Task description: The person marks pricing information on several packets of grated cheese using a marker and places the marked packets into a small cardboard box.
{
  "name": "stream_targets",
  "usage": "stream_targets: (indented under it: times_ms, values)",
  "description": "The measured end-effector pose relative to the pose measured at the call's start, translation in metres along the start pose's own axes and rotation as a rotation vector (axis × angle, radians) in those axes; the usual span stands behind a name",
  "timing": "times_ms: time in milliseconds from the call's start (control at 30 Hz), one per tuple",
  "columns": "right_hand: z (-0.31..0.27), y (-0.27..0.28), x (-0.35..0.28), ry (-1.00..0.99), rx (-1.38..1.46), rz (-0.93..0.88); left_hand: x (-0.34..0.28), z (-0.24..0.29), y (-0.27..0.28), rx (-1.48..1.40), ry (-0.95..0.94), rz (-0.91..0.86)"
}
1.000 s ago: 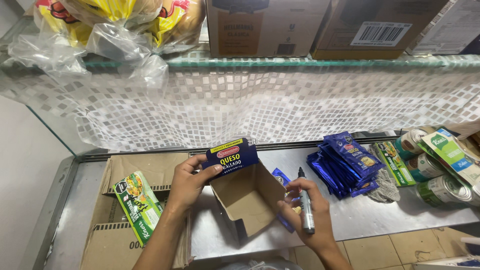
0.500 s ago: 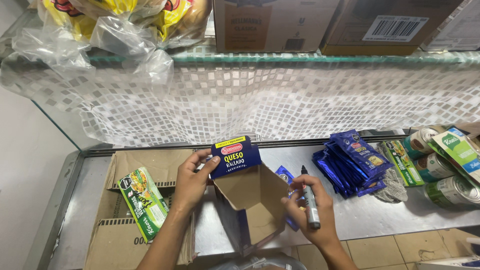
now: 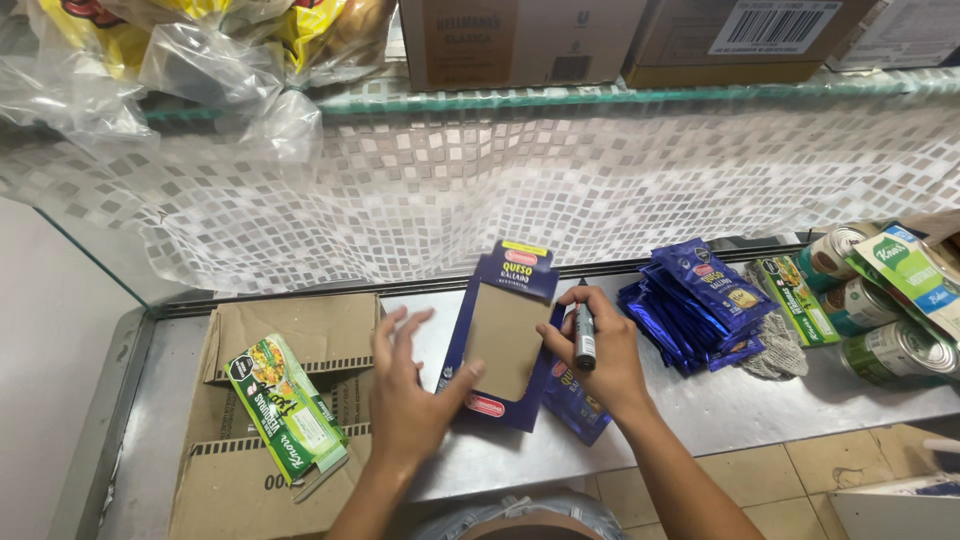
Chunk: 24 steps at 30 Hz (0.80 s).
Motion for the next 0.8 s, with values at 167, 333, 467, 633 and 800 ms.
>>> stream_targets:
  times_ms: [167, 333, 467, 633, 800]
  values:
    - [0.014, -0.013, -0.001, -0.067, 0.106, -0.028, -0.020, -0.006, -0.013, 0.302, 0.162, -0.246]
    - [0.021, -0.018, -0.004, -0.022, 0.116, -0.064, -0.021, -0.022, -0.022, 0.386, 0.104, -0.365]
    - [0.027, -0.022, -0.008, 0.069, 0.057, -0.036, -0.024, -0.026, -0.024, 0.362, 0.117, -0.370]
    - [0.007, -0.025, -0.019, 0.044, 0.432, 0.070, -0.034, -0.030, -0.030, 0.213, -0.262, -0.109]
    - [0.027, -0.034, -0.038, 0.286, 0.449, 0.119, -0.058, -0.054, -0.051, 0.257, -0.353, -0.085]
Point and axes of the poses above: each hand's wrist, its own x-axis towards the middle knuckle, its own y-axis out of the back of the hand, z = x × y, the point moved 3 cm from there along x, towards the middle knuckle, and after that the axes turned 7 degrees about y, right-handed, at the moved point
